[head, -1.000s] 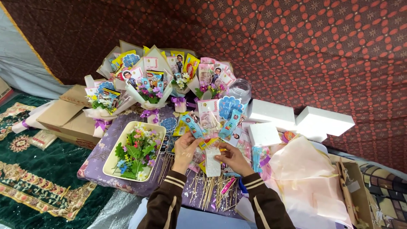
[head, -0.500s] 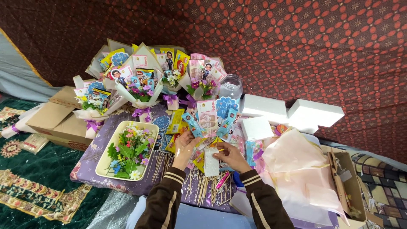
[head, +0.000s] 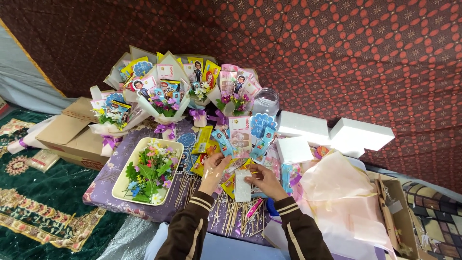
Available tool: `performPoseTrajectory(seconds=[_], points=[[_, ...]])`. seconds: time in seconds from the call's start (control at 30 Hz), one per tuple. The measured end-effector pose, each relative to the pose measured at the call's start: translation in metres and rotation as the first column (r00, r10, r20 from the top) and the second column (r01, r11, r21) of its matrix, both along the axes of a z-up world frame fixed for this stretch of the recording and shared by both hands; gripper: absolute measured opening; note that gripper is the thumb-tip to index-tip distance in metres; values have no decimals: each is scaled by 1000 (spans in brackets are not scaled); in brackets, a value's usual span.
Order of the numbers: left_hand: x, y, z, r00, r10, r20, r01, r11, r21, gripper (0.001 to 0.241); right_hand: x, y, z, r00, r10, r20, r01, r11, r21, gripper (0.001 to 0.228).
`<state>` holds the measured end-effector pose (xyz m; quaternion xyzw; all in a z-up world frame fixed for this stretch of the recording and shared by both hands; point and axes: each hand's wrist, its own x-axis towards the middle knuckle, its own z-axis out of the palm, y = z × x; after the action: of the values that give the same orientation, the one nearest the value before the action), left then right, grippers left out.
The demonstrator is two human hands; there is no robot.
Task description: Assembling a gift bouquet by arranging banknotes and decorative elements on sticks and wrapping them in paper.
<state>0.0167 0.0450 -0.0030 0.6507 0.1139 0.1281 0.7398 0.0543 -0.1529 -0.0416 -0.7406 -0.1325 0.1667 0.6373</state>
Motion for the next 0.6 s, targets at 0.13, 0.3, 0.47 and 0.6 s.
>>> performPoseTrajectory(seconds=[0.13, 0.3, 0.47, 0.6], points=[[2, -1, -2, 999, 22, 23, -22, 1000, -16, 19, 1, 1, -1, 1000, 5, 2, -5, 1000, 21, 52], [9, 10, -22, 999, -16, 41, 15, 999, 33, 16, 1, 5, -5, 1000, 10, 14, -11, 999, 38, 52], [5, 11, -15, 999, -22, 40, 21, 1000, 14, 19, 0, 9, 0, 1000, 4, 17, -5, 999, 52, 52], [-10, 7, 18, 1000, 18, 23, -18, 1000, -21, 30, -6, 14, 9, 1000, 22, 8, -23, 997, 68, 52]])
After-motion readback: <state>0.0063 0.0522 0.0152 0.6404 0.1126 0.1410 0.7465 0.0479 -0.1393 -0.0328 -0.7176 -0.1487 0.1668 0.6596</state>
